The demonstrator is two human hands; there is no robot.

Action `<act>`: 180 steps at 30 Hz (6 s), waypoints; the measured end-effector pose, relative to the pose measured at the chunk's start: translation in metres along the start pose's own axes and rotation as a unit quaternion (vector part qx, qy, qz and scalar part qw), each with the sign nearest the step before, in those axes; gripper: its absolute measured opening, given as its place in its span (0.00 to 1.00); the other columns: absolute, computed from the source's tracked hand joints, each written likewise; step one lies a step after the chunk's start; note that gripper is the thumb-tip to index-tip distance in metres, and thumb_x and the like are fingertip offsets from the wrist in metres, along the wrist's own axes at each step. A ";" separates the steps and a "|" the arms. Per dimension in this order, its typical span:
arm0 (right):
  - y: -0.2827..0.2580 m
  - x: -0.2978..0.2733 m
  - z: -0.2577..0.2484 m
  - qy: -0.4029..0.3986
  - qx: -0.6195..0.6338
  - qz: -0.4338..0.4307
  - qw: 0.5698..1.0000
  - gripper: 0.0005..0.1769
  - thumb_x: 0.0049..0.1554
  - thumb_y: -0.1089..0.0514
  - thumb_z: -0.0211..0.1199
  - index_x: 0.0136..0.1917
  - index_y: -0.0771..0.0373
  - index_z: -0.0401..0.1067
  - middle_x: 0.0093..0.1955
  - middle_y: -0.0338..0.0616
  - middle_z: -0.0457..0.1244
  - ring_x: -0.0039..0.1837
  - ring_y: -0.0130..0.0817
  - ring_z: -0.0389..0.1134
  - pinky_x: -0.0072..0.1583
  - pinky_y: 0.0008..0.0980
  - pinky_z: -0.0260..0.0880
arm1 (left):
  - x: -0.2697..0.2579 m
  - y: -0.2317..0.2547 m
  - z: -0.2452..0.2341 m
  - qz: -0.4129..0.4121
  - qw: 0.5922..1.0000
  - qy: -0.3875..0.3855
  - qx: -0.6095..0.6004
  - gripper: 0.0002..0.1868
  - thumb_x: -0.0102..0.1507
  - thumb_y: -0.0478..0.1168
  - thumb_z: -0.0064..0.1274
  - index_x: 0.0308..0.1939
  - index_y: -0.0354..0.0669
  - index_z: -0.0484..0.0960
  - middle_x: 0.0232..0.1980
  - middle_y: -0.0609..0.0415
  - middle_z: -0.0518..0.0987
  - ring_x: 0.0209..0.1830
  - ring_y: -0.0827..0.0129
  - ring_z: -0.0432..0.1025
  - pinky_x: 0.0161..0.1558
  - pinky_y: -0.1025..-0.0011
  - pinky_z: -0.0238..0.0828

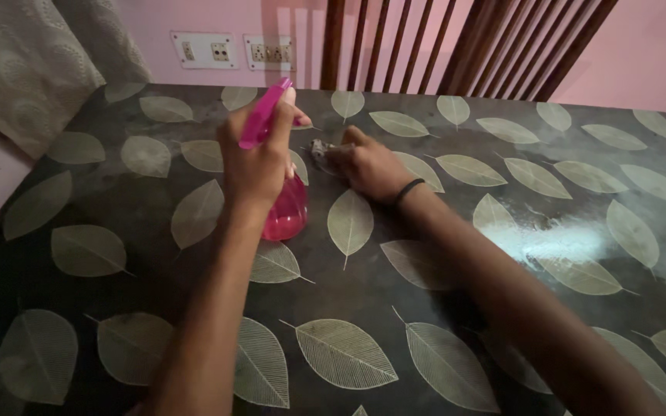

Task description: The person sprays a pink cleaning solution onto a leaf-patterned table surface and wipes it with a cloth. The person moves across the table, repeatedly spraying and wiping different sections.

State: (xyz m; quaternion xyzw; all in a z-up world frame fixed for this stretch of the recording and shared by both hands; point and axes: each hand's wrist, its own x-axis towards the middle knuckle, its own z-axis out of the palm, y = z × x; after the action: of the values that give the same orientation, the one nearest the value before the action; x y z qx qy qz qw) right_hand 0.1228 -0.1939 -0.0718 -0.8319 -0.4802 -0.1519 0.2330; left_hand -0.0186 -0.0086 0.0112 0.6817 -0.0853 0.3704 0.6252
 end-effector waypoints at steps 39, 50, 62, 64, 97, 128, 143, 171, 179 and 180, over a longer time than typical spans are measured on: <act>0.052 -0.130 -0.066 0.103 -0.079 0.097 0.987 0.14 0.56 0.63 0.62 0.53 0.52 0.83 0.48 0.52 0.66 0.50 0.50 0.70 0.54 0.44 0.73 | 0.001 0.023 -0.007 -0.090 0.992 -0.085 0.020 0.22 0.69 0.53 0.50 0.28 0.42 0.83 0.29 0.58 0.84 0.09 0.79 0.64 0.12 0.74 0.60; 0.050 -0.128 -0.062 0.117 -0.046 0.125 0.984 0.12 0.59 0.63 0.61 0.53 0.59 0.82 0.48 0.57 0.65 0.50 0.54 0.68 0.53 0.46 0.71 | -0.007 0.063 -0.010 -0.251 0.800 -0.389 0.382 0.23 0.64 0.57 0.53 0.29 0.41 0.84 0.24 0.54 0.82 0.14 0.70 0.67 0.20 0.67 0.66; 0.044 -0.125 -0.065 0.115 -0.071 0.131 0.982 0.12 0.56 0.63 0.63 0.52 0.57 0.83 0.47 0.57 0.65 0.49 0.55 0.69 0.53 0.47 0.71 | -0.012 0.062 -0.012 -0.185 0.917 -0.280 0.216 0.23 0.68 0.57 0.47 0.31 0.44 0.84 0.16 0.56 0.72 0.09 0.76 0.63 0.16 0.72 0.61; 0.042 -0.125 -0.063 0.120 -0.087 0.112 0.983 0.15 0.56 0.65 0.61 0.52 0.56 0.83 0.48 0.58 0.64 0.49 0.57 0.69 0.53 0.48 0.71 | -0.012 0.056 -0.015 -0.161 0.949 -0.224 0.155 0.23 0.69 0.57 0.47 0.31 0.44 0.84 0.17 0.58 0.73 0.08 0.78 0.63 0.14 0.74 0.61; -0.100 -0.076 -0.030 -0.047 0.018 -0.041 0.998 0.18 0.58 0.62 0.61 0.61 0.65 0.75 0.55 0.55 0.63 0.52 0.51 0.69 0.53 0.43 0.73 | -0.024 0.028 -0.023 -0.054 0.997 -0.056 -0.008 0.22 0.71 0.51 0.48 0.36 0.34 0.85 0.32 0.54 0.84 0.12 0.80 0.65 0.15 0.77 0.59; -0.031 -0.051 -0.032 -0.034 -0.056 -0.082 0.994 0.11 0.58 0.62 0.65 0.55 0.62 0.78 0.50 0.51 0.67 0.52 0.49 0.69 0.55 0.41 0.74 | -0.025 0.027 -0.025 -0.060 0.997 -0.057 0.002 0.23 0.71 0.51 0.48 0.36 0.35 0.86 0.25 0.52 0.79 0.12 0.80 0.64 0.15 0.77 0.58; -0.084 -0.094 -0.023 -0.015 -0.021 -0.089 0.996 0.16 0.57 0.64 0.61 0.58 0.65 0.76 0.53 0.52 0.65 0.50 0.49 0.70 0.52 0.42 0.75 | -0.025 0.029 -0.024 -0.051 0.997 -0.055 -0.001 0.23 0.71 0.51 0.48 0.36 0.34 0.86 0.24 0.52 0.77 0.11 0.80 0.63 0.15 0.76 0.56; 0.038 -0.124 -0.052 0.149 -0.120 0.101 0.976 0.10 0.61 0.63 0.59 0.49 0.59 0.81 0.48 0.61 0.64 0.49 0.59 0.67 0.50 0.53 0.70 | -0.026 0.078 -0.063 -0.188 0.889 -0.260 0.328 0.25 0.64 0.59 0.54 0.27 0.40 0.85 0.22 0.53 0.81 0.13 0.74 0.68 0.18 0.68 0.66; 0.049 -0.123 -0.050 0.121 -0.153 0.107 0.975 0.11 0.61 0.63 0.59 0.49 0.58 0.82 0.47 0.61 0.64 0.49 0.60 0.67 0.53 0.53 0.71 | -0.042 0.129 -0.113 -0.321 0.787 -0.316 0.421 0.26 0.60 0.60 0.53 0.24 0.40 0.84 0.18 0.52 0.75 0.14 0.65 0.67 0.23 0.63 0.64; 0.051 -0.123 -0.048 0.118 -0.162 0.104 0.974 0.10 0.61 0.62 0.59 0.49 0.57 0.82 0.47 0.61 0.64 0.49 0.60 0.67 0.52 0.54 0.72 | -0.044 0.132 -0.114 -0.332 0.774 -0.319 0.434 0.28 0.60 0.60 0.53 0.23 0.37 0.83 0.17 0.48 0.73 0.15 0.64 0.66 0.23 0.63 0.63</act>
State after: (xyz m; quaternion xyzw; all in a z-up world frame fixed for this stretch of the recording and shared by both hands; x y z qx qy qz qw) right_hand 0.1056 -0.3310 -0.1017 -0.8800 -0.3294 -0.3000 0.1646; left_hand -0.1720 0.0538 0.0825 0.9457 0.1220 -0.1014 0.2837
